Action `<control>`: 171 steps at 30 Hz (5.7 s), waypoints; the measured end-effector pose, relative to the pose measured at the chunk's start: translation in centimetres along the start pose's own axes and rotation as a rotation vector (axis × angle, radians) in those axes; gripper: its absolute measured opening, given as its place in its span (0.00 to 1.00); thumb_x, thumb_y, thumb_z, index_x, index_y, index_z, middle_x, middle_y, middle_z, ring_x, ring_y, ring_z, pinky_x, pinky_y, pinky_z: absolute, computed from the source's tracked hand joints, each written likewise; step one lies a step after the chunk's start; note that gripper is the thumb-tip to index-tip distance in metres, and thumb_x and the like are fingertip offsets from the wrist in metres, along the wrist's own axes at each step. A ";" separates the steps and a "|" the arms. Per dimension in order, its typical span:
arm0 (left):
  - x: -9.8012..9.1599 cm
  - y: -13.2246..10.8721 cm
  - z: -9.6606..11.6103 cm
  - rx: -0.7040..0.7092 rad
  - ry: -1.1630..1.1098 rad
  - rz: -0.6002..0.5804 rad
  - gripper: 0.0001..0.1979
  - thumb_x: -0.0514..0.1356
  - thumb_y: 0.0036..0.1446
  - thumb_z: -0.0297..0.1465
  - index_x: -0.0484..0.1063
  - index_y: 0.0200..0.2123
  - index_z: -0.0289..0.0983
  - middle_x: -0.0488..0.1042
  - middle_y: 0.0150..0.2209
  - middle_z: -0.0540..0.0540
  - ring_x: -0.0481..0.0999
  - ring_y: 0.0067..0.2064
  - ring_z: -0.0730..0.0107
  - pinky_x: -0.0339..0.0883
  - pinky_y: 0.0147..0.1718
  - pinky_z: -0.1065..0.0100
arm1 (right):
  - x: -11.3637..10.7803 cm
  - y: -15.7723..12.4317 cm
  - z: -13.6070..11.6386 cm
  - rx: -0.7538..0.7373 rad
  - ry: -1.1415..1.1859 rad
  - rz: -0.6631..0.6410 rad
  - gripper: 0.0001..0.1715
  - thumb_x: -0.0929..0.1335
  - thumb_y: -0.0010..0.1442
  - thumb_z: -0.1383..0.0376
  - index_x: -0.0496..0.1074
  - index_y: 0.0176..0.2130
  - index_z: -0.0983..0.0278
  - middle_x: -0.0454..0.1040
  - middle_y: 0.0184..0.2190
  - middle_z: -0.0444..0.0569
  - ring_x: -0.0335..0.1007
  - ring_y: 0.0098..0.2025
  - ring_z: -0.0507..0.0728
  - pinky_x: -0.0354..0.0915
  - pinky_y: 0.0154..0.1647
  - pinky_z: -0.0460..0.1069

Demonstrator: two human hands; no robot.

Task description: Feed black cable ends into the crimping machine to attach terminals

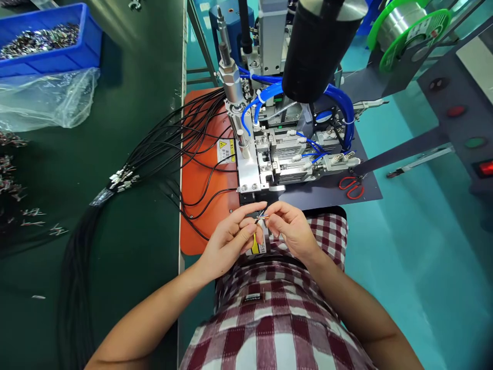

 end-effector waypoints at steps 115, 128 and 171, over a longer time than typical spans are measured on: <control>-1.9 0.3 -1.4 -0.017 0.030 0.319 0.07 0.65 0.54 0.32 0.72 0.32 0.35 0.68 0.30 0.50 0.60 0.22 0.83 0.51 0.18 0.77 | 0.6 -0.9 -0.9 -0.131 -0.593 0.056 0.08 0.64 0.64 0.62 0.65 0.33 0.62 0.64 0.27 0.42 0.57 0.26 0.50 0.57 0.27 0.46; -3.8 1.1 0.8 0.132 0.704 0.278 0.02 0.60 0.59 0.28 0.72 0.36 0.37 0.70 0.32 0.49 0.70 0.32 0.74 0.66 0.31 0.73 | -1.4 1.8 -0.6 -0.042 -0.625 0.037 0.09 0.65 0.62 0.61 0.66 0.31 0.63 0.64 0.24 0.41 0.59 0.25 0.50 0.57 0.27 0.46; -2.1 1.4 0.2 0.600 1.573 0.120 0.14 0.49 0.66 0.26 0.73 0.47 0.35 0.69 0.29 0.46 0.69 0.30 0.70 0.63 0.27 0.71 | -2.8 2.8 1.4 0.091 -0.541 0.106 0.12 0.66 0.62 0.57 0.67 0.33 0.64 0.66 0.22 0.40 0.64 0.23 0.49 0.59 0.26 0.46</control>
Point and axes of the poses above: each hand's wrist, its own y-axis towards the middle knuckle, its own x-axis out of the palm, z = x × y, the point moved 7 cm from there along y, towards the middle knuckle
